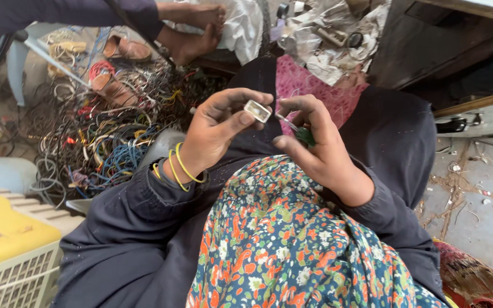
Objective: The person uses pliers and a screwdriver to disassemble and adjust a white electrical plug. They then use scissors to trim the internal wires and reassemble the plug housing.
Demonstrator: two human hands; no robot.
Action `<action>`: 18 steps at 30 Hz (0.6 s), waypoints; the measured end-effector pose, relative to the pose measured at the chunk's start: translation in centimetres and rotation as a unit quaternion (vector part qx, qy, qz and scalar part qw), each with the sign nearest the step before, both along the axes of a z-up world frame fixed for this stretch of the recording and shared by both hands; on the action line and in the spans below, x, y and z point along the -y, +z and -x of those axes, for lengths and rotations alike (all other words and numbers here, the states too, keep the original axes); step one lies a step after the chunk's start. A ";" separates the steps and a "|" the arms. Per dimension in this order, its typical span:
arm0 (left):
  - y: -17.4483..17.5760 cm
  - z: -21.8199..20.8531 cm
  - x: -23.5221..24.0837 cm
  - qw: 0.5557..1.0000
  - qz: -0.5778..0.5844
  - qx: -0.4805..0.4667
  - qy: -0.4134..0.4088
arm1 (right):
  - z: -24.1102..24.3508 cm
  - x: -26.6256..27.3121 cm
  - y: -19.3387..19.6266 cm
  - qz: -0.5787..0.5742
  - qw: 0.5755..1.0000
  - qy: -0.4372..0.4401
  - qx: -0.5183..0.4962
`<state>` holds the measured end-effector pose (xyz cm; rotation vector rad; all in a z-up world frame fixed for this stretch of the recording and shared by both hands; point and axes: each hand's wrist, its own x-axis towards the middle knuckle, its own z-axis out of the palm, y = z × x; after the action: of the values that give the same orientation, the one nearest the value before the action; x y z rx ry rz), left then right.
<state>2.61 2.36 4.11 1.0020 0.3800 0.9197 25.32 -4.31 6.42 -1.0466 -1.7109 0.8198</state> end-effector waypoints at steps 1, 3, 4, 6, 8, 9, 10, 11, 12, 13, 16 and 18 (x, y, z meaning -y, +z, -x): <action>-0.1 0.8 0.2 1.000 0.017 0.003 0.013 | 0.2 0.2 0.1 -0.020 1.000 0.014 0.013; -0.3 2.1 0.4 1.000 0.014 0.014 0.005 | 0.6 0.5 0.3 -0.028 0.999 0.041 0.013; -0.3 2.8 0.7 1.000 0.012 0.019 0.002 | 0.9 0.5 0.5 -0.014 0.998 0.054 0.000; -0.5 3.8 1.3 0.999 0.017 0.030 -0.002 | 1.6 0.6 1.0 -0.024 0.998 0.060 0.023; -0.6 4.6 1.8 0.998 0.030 0.051 -0.012 | 1.9 0.9 2.0 -0.068 0.992 0.047 0.093; -0.6 5.0 2.1 0.997 0.039 0.065 -0.020 | 2.0 1.1 2.5 -0.071 0.990 0.043 0.117; -0.6 5.3 2.4 0.995 0.049 0.080 -0.028 | 2.2 1.3 3.1 -0.073 0.987 0.039 0.140; -0.6 5.6 2.7 0.993 0.064 0.090 -0.031 | 2.4 1.5 3.7 -0.076 0.983 0.035 0.164; -0.6 5.8 2.9 0.991 0.078 0.100 -0.034 | 2.5 1.7 4.2 -0.082 0.980 0.042 0.177; -0.6 6.1 3.2 0.989 0.093 0.111 -0.037 | 2.7 1.8 4.7 -0.088 0.977 0.049 0.189; -0.4 6.8 3.9 0.986 0.099 0.123 -0.053 | 3.4 2.4 5.7 -0.089 0.970 0.058 0.218; -0.3 7.1 4.4 0.985 0.101 0.128 -0.053 | 3.9 2.7 6.0 -0.086 0.968 0.060 0.226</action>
<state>-4.51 -2.06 3.79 0.7018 0.1959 0.8818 21.44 -7.03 12.38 -1.0714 -2.2056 0.5153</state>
